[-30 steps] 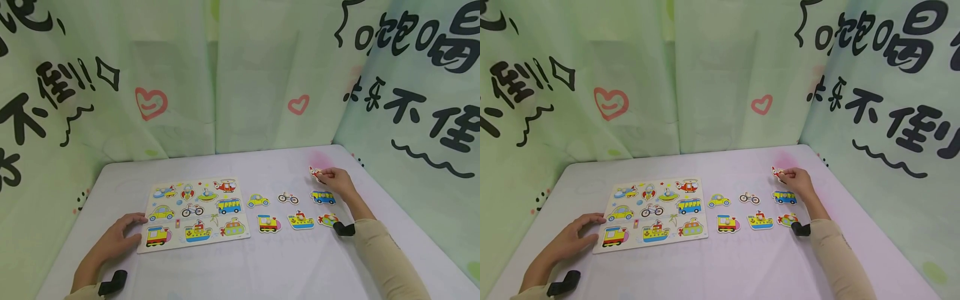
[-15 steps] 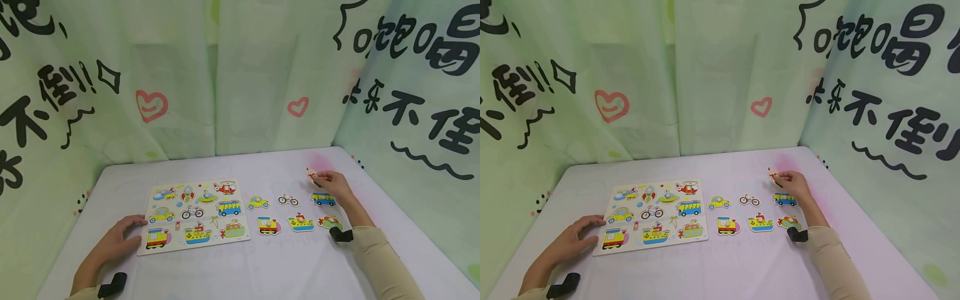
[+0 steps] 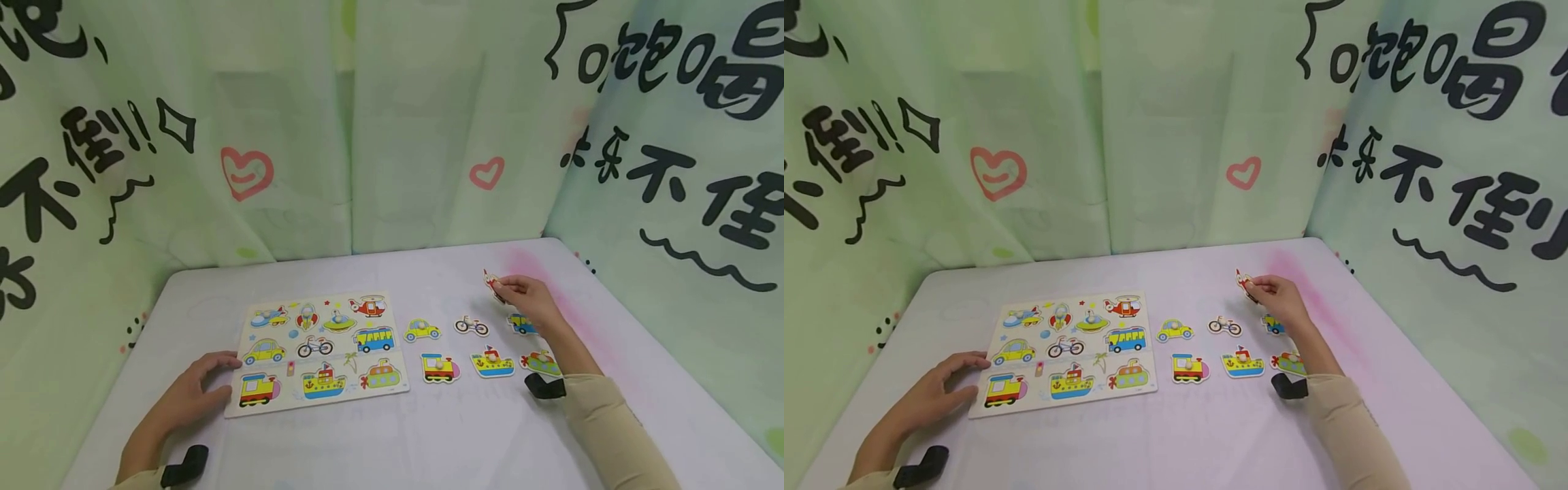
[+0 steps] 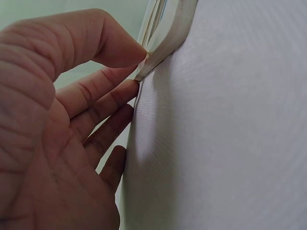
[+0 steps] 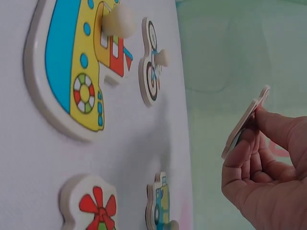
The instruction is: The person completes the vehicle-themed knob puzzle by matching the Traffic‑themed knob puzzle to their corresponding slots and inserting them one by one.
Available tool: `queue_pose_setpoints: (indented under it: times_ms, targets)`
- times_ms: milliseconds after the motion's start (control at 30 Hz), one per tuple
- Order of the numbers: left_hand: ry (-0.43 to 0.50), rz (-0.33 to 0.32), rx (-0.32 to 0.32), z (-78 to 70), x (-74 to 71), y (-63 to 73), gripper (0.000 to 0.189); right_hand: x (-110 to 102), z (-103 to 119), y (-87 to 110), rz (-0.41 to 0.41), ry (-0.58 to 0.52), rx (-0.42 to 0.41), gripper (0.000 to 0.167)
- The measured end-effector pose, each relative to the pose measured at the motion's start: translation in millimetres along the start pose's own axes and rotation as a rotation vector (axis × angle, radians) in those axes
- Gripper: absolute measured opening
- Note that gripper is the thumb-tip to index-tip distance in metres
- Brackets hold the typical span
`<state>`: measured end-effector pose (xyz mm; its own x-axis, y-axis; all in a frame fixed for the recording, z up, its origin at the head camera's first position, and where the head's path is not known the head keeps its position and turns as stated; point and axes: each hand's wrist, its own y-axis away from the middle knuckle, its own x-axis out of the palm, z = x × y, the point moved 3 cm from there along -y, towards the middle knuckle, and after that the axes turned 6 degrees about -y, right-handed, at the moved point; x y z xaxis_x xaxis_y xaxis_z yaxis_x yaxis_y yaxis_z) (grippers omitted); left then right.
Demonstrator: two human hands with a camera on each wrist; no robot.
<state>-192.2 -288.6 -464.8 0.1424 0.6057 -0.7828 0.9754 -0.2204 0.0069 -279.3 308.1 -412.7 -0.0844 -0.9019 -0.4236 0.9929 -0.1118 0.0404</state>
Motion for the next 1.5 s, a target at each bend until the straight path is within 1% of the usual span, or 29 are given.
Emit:
queue_pose_setpoints:
  times_ms: [100,333,500,567,733,967,1100,1300,1500]
  targets:
    - [-0.002,-0.006,0.008,-0.1,-0.1,-0.5,0.041,6,4,0.7,-0.002,-0.022,-0.016,0.048]
    - [-0.008,-0.001,0.001,-0.4,0.2,0.7,0.040,21,13,4.6,-0.014,-0.054,-0.039,0.046]
    - [0.002,-0.003,0.013,-1.1,0.6,1.2,0.039,33,17,4.8,0.003,-0.083,-0.047,0.044]
    - [0.002,0.002,0.006,-1.6,1.1,1.1,0.040,38,18,5.1,0.013,-0.088,-0.048,0.043]
    - [-0.007,0.014,-0.012,-1.8,2.0,-0.5,0.041,50,19,4.8,0.037,-0.099,-0.048,0.041]
    - [0.015,0.004,0.002,-4.1,0.0,0.4,0.040,66,26,4.7,0.050,-0.149,-0.021,0.036]
    - [0.017,0.009,-0.009,-3.9,0.0,0.2,0.040,78,28,4.3,0.059,-0.136,-0.017,0.036]
    - [0.023,0.012,-0.013,-4.1,0.0,0.8,0.040,94,31,4.3,0.098,-0.144,-0.038,0.031]
    - [0.015,0.006,-0.007,-4.0,-1.2,1.0,0.040,108,37,3.7,0.141,-0.097,-0.058,0.027]
